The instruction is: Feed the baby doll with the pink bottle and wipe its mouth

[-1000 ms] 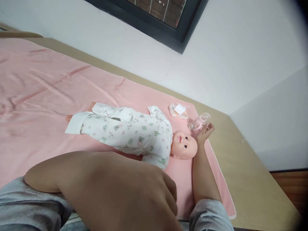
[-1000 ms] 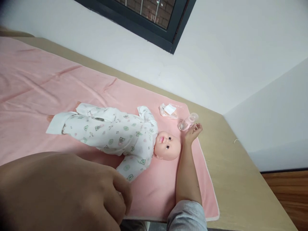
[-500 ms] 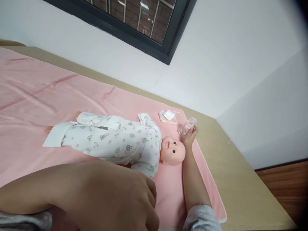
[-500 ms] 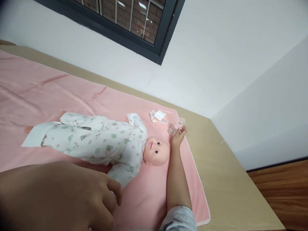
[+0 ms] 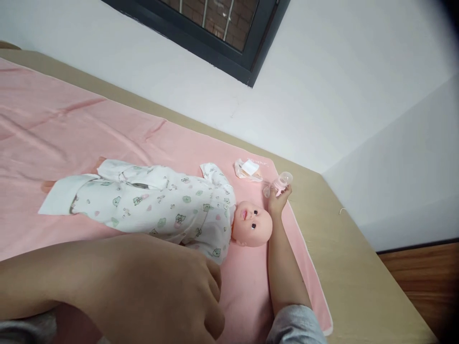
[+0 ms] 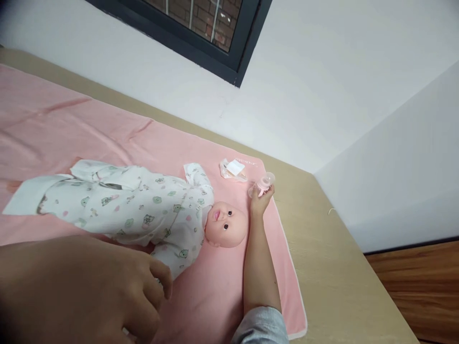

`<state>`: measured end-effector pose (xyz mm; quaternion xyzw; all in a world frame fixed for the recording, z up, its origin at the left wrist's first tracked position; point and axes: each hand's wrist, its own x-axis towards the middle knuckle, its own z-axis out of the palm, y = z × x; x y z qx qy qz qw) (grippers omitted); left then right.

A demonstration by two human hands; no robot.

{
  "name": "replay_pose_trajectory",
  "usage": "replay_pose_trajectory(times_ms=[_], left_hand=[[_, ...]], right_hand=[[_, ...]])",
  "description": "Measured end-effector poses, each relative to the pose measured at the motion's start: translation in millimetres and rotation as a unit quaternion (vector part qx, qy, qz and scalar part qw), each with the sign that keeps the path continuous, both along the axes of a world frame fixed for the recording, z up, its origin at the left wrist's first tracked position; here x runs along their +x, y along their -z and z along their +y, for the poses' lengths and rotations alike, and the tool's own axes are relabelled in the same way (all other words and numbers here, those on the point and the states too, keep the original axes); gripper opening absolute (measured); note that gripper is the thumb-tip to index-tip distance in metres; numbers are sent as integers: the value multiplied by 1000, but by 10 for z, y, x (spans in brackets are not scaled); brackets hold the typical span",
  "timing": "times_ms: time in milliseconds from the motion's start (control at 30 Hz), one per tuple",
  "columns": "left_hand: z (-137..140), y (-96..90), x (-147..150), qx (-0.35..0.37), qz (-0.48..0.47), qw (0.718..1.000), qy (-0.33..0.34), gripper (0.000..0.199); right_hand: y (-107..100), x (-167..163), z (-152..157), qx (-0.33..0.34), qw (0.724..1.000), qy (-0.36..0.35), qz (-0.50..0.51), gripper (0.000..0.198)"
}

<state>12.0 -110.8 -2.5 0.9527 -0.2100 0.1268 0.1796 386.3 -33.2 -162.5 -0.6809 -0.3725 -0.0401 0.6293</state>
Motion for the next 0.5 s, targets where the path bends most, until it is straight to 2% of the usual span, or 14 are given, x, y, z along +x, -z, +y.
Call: replay_pose_trajectory(times_ms=[167, 300, 367, 500], left_hand=[[46, -72, 19, 18, 50, 998, 29, 10], [69, -150, -11, 14, 67, 997, 41, 12], [87, -190, -32, -1, 74, 997, 21, 14], [196, -280, -44, -17, 114, 993, 28, 20]], right_hand=[[-9, 15, -7, 6, 1000, 16, -2, 83], [-60, 34, -17, 21, 999, 30, -7, 80], [-133, 22, -22, 32, 999, 39, -13, 80], [-378, -65, -44, 51, 998, 33, -29, 79]])
